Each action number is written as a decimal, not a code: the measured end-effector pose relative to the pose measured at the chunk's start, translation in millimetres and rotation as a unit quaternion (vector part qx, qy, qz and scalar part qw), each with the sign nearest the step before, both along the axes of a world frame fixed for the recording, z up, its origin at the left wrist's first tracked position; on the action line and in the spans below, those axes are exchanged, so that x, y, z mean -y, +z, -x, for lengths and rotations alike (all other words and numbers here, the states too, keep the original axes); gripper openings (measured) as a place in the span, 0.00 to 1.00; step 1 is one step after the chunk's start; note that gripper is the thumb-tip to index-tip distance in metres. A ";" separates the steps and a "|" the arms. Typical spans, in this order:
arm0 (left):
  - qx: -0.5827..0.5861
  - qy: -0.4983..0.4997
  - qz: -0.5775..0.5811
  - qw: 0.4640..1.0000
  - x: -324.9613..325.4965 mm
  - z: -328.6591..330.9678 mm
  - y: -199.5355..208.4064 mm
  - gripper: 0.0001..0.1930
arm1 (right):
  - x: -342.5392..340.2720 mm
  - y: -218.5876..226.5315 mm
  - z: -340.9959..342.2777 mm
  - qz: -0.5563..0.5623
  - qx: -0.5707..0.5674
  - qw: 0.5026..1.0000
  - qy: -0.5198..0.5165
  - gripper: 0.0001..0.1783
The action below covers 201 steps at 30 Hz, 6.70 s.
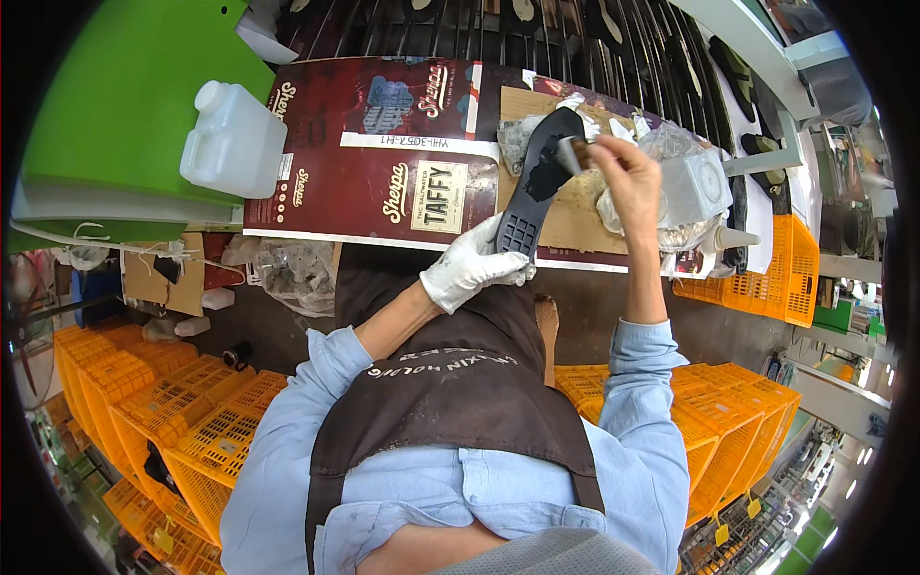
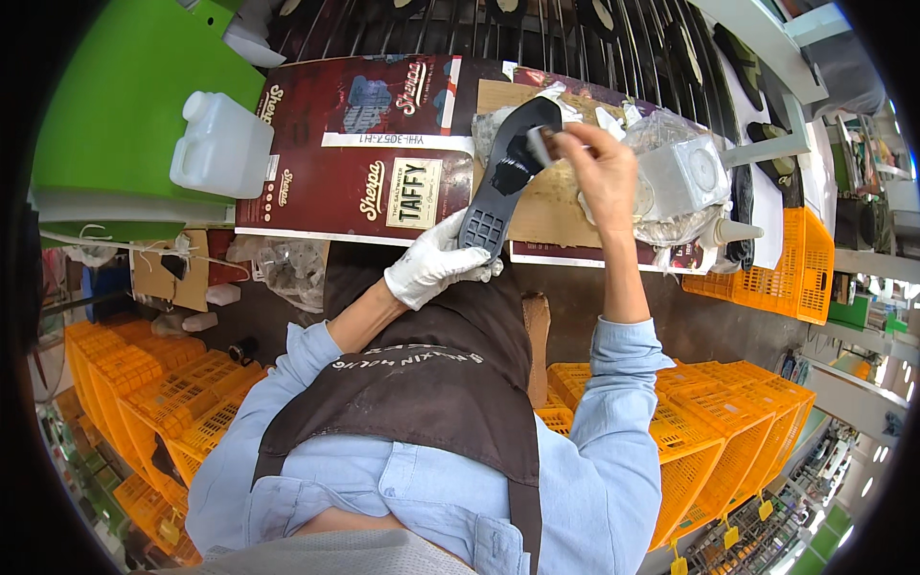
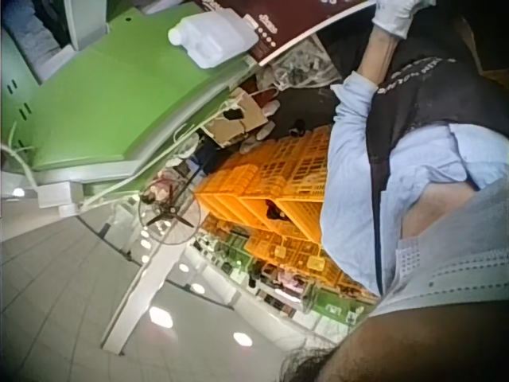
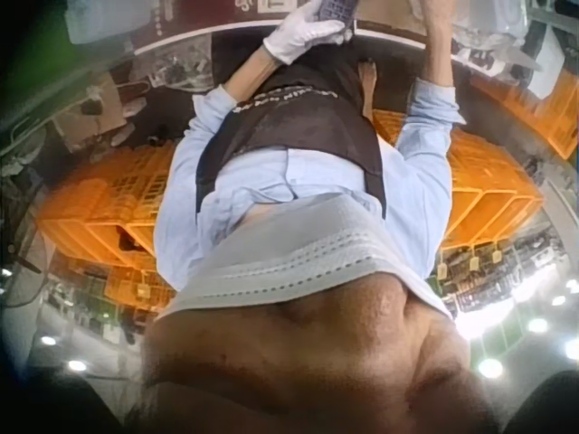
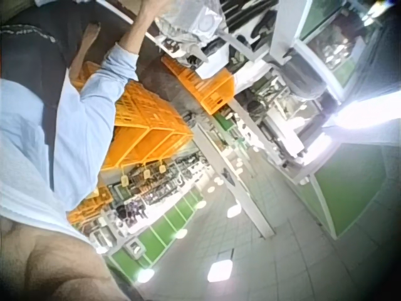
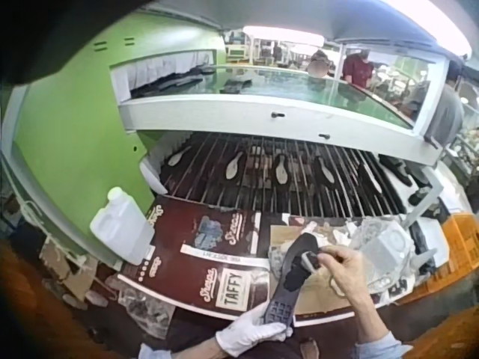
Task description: Apply adhesive to the bottom of shoe soles using a brush and then place the soles into a yellow plastic crate.
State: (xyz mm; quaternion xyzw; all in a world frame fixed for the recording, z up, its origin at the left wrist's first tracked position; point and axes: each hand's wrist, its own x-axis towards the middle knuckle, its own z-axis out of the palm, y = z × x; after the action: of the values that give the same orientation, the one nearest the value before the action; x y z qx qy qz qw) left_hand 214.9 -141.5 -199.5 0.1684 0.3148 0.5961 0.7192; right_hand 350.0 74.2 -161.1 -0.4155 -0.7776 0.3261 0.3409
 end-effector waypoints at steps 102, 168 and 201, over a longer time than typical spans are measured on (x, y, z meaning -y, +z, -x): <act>0.101 0.085 -0.026 0.991 25.9 34.0 27.4 0.17 | 74.5 66.9 19.1 -0.191 0.052 0.883 0.425 0.16; 0.369 0.080 0.074 0.923 -0.3 -3.1 -13.5 0.22 | 7.7 3.1 2.7 -0.113 0.065 0.992 0.001 0.15; 0.348 0.119 -0.027 0.930 30.6 24.0 -12.8 0.26 | -86.5 3.6 53.7 -0.075 0.152 0.979 0.114 0.22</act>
State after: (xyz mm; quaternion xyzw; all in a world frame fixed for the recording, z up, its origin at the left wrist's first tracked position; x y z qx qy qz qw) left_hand 190.9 -172.1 -212.3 -0.0688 0.0464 0.7071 0.7023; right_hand 296.3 160.7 -157.4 -0.3418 -0.8850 0.2366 0.2099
